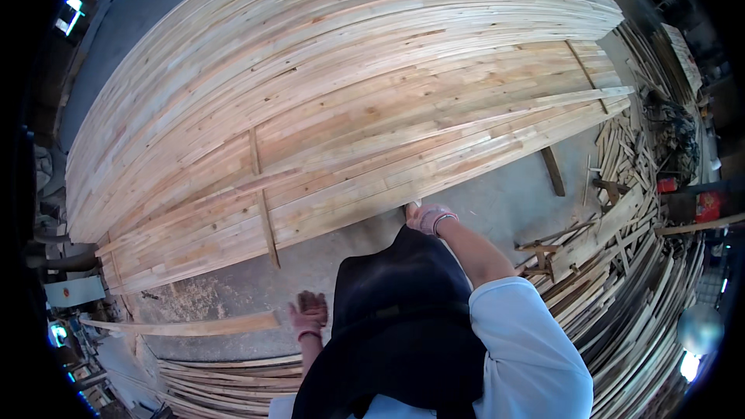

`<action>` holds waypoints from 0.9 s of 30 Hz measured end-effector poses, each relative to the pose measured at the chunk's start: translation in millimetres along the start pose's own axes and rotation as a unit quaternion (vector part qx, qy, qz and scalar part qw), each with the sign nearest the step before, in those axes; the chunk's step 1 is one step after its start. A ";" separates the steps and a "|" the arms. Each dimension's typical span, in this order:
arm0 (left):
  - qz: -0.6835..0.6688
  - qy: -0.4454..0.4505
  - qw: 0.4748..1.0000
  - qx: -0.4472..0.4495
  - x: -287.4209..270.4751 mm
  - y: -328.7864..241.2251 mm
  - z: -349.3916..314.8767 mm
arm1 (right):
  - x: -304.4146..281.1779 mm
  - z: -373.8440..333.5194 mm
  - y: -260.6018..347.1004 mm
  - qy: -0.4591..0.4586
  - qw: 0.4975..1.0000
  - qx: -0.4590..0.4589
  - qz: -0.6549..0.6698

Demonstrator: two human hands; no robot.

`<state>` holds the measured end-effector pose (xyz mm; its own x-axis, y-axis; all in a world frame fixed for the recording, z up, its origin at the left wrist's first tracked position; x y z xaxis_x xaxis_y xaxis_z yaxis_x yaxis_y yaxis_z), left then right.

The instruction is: The person sorts long wooden boards by picking them up from a large stack and moving them one at a time to a different pile nearby.

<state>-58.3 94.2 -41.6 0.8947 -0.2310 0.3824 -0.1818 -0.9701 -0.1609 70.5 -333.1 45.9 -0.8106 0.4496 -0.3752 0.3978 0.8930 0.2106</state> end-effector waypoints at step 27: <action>0.168 -0.077 0.983 0.008 102.0 118.1 -78.1 | -206.5 270.9 -135.8 -0.220 0.894 -0.040 -0.388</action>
<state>-20.3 -49.8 49.5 0.8366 -0.5228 0.1636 -0.4720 -0.8396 -0.2689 300.3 -541.4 -149.8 -0.5744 -0.3242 -0.7517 -0.2574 0.9432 -0.2101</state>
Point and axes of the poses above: each hand's wrist, its own z-axis towards the middle knuckle, its own x-axis out of the palm, y = z × x, the point moved 3 cm from there along z, towards the middle knuckle, and after that the axes turned 6 degrees about y, right-handed, at the moved point
